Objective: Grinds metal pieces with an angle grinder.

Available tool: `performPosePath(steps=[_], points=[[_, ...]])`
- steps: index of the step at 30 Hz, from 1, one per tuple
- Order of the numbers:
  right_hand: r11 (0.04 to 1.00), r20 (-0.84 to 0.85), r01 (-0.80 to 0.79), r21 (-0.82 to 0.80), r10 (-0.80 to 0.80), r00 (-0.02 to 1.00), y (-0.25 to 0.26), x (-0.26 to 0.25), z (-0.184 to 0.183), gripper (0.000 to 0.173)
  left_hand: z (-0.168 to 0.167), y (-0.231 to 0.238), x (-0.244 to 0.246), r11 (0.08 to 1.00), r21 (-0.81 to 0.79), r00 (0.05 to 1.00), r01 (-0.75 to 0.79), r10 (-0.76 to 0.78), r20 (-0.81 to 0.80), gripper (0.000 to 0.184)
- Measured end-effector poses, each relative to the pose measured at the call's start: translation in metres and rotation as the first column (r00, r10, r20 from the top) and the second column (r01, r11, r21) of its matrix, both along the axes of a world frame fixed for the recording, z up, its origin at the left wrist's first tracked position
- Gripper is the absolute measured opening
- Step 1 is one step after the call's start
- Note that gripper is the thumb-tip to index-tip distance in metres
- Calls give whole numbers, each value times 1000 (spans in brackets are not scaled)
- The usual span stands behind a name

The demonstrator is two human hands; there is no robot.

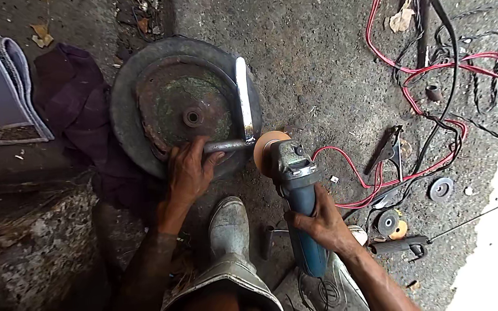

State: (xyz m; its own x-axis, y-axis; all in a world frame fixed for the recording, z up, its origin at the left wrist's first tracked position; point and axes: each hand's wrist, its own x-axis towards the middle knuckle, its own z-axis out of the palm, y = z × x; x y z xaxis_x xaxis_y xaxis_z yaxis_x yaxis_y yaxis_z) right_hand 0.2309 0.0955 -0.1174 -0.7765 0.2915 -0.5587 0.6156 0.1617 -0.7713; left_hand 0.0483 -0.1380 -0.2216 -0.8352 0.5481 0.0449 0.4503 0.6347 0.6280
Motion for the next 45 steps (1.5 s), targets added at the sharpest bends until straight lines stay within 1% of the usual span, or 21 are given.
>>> performPosePath(steps=[4,12,20,28,35,41,45], points=[[1000,20,2,-14,-2,1000,-3,0,-3,66,-1,0,0,999,46,1000,16,-16,-11,42],[1000,30,7,-13,-7,1000,-6,-3,-8,68,-2,1,1,999,45,999,19,-17,-40,43],[999,28,17,-35,-16,999,-12,-10,-8,63,-3,0,1,998,55,999,26,-24,-40,42],[1000,34,-1,-26,2,999,-11,1,-6,65,-5,1,1,996,80,998,30,-26,-54,41],[1000,33,13,-22,-12,999,-15,-6,-9,63,-5,1,1,996,86,998,35,-30,-56,41],[999,61,-33,2,33,998,-16,1,-5,66,-6,0,0,996,83,998,26,-21,-65,41],[1000,71,-21,-16,22,997,-17,-1,-6,64,-5,0,0,996,87,997,34,-29,-66,40]])
